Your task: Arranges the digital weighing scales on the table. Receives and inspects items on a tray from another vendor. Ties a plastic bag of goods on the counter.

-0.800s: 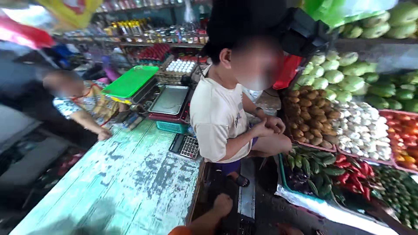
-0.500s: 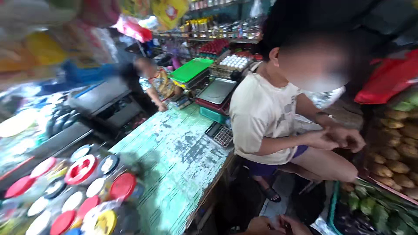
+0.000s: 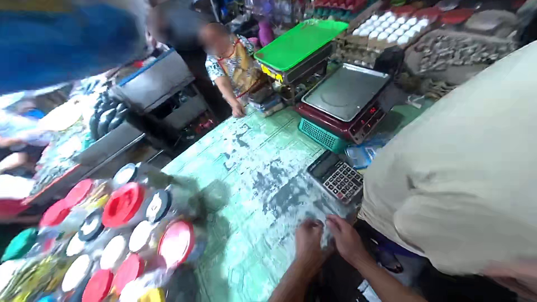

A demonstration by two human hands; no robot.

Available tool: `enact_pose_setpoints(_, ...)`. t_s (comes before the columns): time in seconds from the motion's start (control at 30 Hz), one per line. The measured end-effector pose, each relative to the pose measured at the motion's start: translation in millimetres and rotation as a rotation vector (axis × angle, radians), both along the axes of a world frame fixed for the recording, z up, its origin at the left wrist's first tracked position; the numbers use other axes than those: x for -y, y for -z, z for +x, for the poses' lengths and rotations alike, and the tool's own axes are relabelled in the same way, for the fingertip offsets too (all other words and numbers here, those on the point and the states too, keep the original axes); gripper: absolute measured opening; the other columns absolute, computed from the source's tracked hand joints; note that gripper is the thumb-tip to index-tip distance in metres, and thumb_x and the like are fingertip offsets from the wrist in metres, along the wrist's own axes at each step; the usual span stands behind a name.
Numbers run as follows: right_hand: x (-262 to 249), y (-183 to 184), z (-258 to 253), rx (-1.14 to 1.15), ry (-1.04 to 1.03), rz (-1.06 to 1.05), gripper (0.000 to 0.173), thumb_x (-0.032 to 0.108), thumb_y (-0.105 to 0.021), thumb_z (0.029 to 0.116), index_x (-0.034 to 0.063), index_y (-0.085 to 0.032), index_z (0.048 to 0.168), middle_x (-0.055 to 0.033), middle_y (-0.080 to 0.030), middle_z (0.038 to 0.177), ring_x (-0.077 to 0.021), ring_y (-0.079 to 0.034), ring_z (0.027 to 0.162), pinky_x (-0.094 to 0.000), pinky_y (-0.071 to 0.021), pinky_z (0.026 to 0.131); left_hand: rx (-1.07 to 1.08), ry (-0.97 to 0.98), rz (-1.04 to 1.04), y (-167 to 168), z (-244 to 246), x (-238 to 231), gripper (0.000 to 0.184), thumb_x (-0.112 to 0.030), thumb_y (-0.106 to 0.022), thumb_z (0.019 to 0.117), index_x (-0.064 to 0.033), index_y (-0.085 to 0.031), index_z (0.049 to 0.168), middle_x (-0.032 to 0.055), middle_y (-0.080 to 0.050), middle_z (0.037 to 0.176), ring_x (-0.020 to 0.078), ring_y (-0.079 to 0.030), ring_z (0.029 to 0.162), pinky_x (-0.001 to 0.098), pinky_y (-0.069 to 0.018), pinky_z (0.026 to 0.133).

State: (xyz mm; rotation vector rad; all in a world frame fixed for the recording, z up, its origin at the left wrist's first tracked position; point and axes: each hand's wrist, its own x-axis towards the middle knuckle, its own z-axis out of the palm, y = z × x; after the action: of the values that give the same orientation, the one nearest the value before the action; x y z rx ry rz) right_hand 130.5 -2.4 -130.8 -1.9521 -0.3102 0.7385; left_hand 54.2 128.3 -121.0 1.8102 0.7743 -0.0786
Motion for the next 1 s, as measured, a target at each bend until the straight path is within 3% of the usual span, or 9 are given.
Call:
enact_pose_setpoints(0.1, -19.8, 52.3, 23.5, 0.342, -0.332, -0.291, 0.054, 0.037, -0.057, 0.1018, 0.0046, -0.057, 0.145, -0.0183, -0.051, 0.153, -0.0341, -0.042, 0.147, -0.0528, -0.0304, 0.124, -0.038, -0.083, 0.104, 31.6, 48.7, -81.5, 0.032, -0.027, -0.063, 0.1007, 0.0018, -0.07, 0.112, 0.0164, -0.073, 0.097, 0.0268, -0.072, 0.09, 0.0502, -0.0581, 0.087)
enact_pose_setpoints(0.17, -32.9, 84.7, 34.2, 0.48, -0.471, -0.368, 0.062, 0.048, -0.051, 0.1022, 0.0093, -0.051, 0.151, -0.015, -0.039, 0.163, -0.0358, -0.03, 0.154, -0.06, -0.0213, 0.124, -0.021, -0.122, 0.198, 44.8, 96.6, -140.5, 0.031, -0.025, -0.063, 0.1004, 0.003, -0.069, 0.112, 0.0175, -0.073, 0.097, 0.0281, -0.071, 0.09, 0.0511, -0.0572, 0.086)
enact_pose_setpoints(0.43, -36.6, 105.2, 25.9, 0.59, -0.429, -0.451, 0.073, 0.056, -0.053, 0.0992, 0.0114, -0.044, 0.156, -0.0095, -0.036, 0.166, -0.029, -0.031, 0.154, -0.058, -0.0267, 0.122, -0.108, -0.066, 0.353, 38.6, 309.3, -292.0, 0.042, -0.033, -0.061, 0.1009, 0.0044, -0.068, 0.118, 0.025, -0.07, 0.109, 0.0375, -0.067, 0.103, 0.0586, -0.052, 0.093)
enact_pose_setpoints(0.5, -37.4, 108.5, 22.0, 0.681, -0.435, -0.502, 0.073, 0.059, -0.047, 0.0993, 0.0123, -0.047, 0.155, -0.0091, -0.039, 0.165, -0.0288, -0.035, 0.152, -0.0576, -0.0312, 0.12, -0.011, -0.159, 0.216, 41.2, 368.1, -319.0, 0.041, -0.032, -0.064, 0.0995, 0.0053, -0.066, 0.116, 0.0201, -0.066, 0.095, 0.0292, -0.062, 0.081, 0.0502, -0.0533, 0.077)
enact_pose_setpoints(0.63, -37.0, 107.3, 24.1, 0.746, -0.413, -0.532, 0.07, 0.062, -0.047, 0.099, 0.0154, -0.052, 0.151, -0.0064, -0.044, 0.161, -0.0259, -0.039, 0.15, -0.0536, -0.0371, 0.117, 0.257, -0.201, -0.123, 30.7, 469.2, -345.4, 0.03, -0.042, -0.056, 0.1024, -0.013, -0.063, 0.106, -0.0068, -0.044, 0.064, 0.0069, -0.041, 0.049, 0.0286, -0.0431, 0.049)
enact_pose_setpoints(0.77, -39.7, 101.6, 22.6, 0.697, -0.424, -0.522, 0.066, 0.06, -0.05, 0.0984, 0.0168, -0.056, 0.148, -0.0056, -0.046, 0.16, -0.0257, -0.041, 0.149, -0.0534, -0.0384, 0.116, 0.25, -0.163, -0.345, 31.8, 503.2, -334.8, 0.021, -0.039, -0.052, 0.1046, -0.0206, -0.062, 0.099, -0.0124, -0.033, 0.057, 0.0031, -0.03, 0.043, 0.0218, -0.0326, 0.043)
enact_pose_setpoints(0.87, -35.7, 103.5, 24.9, 0.721, -0.442, -0.538, 0.064, 0.059, -0.045, 0.1011, 0.0178, -0.054, 0.149, -0.0051, -0.045, 0.16, -0.0251, -0.039, 0.15, -0.0522, -0.0366, 0.117, 0.179, -0.128, -0.361, 37.3, 527.8, -336.9, 0.013, -0.025, -0.054, 0.0991, -0.0197, -0.06, 0.09, -0.009, -0.046, 0.061, 0.0022, -0.035, 0.043, 0.0182, -0.0322, 0.039)
enact_pose_setpoints(0.97, -36.4, 101.4, 24.4, 0.725, -0.44, -0.524, 0.062, 0.056, -0.046, 0.102, 0.017, -0.054, 0.149, -0.0056, -0.047, 0.159, -0.025, -0.041, 0.149, -0.0514, -0.0377, 0.116, 0.118, -0.053, -0.061, 29.1, 554.7, -351.1, 0.017, -0.017, -0.062, 0.0952, -0.0048, -0.064, 0.107, 0.0019, -0.056, 0.078, 0.0107, -0.046, 0.058, 0.0304, -0.0425, 0.053)
enact_pose_setpoints(1.0, -37.3, 100.1, 25.2, 0.72, -0.436, -0.518, 0.061, 0.055, -0.047, 0.1013, 0.0171, -0.054, 0.149, -0.0056, -0.048, 0.158, -0.0247, -0.041, 0.148, -0.0511, -0.0384, 0.116, 0.162, -0.034, -0.028, 25.7, 562.6, -354.9, 0.018, -0.018, -0.06, 0.0965, -0.0055, -0.062, 0.109, 0.0008, -0.058, 0.078, 0.009, -0.05, 0.058, 0.0281, -0.046, 0.052)
